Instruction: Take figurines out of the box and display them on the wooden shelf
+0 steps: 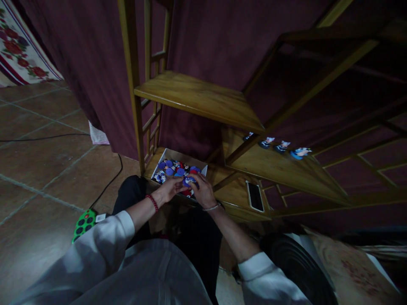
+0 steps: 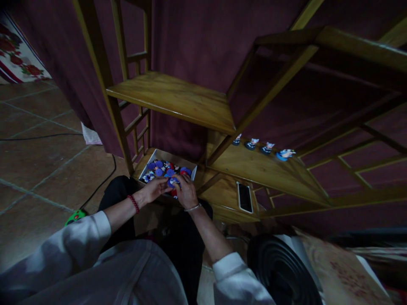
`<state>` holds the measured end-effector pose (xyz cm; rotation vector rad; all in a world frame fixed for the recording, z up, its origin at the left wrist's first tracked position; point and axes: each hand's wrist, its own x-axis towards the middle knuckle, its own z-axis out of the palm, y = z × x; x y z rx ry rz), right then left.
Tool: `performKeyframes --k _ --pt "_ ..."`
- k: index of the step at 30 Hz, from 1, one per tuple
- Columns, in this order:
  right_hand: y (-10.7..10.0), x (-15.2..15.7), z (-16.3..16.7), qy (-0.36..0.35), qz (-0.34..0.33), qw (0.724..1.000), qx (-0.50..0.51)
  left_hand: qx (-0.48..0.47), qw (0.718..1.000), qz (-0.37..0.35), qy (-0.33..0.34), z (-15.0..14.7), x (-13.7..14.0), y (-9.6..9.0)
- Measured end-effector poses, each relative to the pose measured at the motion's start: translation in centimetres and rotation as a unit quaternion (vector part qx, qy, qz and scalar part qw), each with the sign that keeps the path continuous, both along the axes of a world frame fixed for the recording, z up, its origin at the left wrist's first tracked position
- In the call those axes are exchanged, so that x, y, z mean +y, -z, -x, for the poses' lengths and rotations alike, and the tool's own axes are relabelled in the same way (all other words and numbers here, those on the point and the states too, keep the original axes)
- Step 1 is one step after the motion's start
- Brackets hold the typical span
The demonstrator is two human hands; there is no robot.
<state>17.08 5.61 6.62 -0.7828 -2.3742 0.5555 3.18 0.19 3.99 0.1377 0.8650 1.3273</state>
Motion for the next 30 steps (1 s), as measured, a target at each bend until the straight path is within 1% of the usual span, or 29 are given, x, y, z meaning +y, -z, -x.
performKeyframes --k 3,7,12,17,22,25,30 --pt "-0.6 -0.1 0.0 0.019 0.026 0.999 0.004 0.028 1.000 -0.007 0.005 0.0 0.2 -0.6" --pt "-0.6 0.0 -0.3 0.035 0.042 0.998 0.009 0.048 0.999 0.005 -0.009 -0.3 0.3 -0.7" --pt "-0.4 0.0 -0.5 0.054 0.064 0.996 0.013 0.036 0.999 0.010 -0.017 -0.5 0.2 -0.9" --pt "-0.2 0.2 -0.5 0.065 0.094 0.993 0.032 0.031 0.999 0.006 -0.006 -0.4 0.2 -1.4" --pt "1.1 0.8 -0.4 0.092 0.166 0.980 0.060 0.026 1.000 0.012 -0.005 -0.1 0.2 -1.4" --pt "1.9 1.2 -0.3 0.091 0.201 0.971 0.089 0.027 1.000 0.013 0.001 0.1 0.1 -1.3" --pt "2.4 1.4 -0.1 0.089 0.257 0.952 0.139 0.030 0.999 0.016 0.006 0.3 0.1 -1.2"
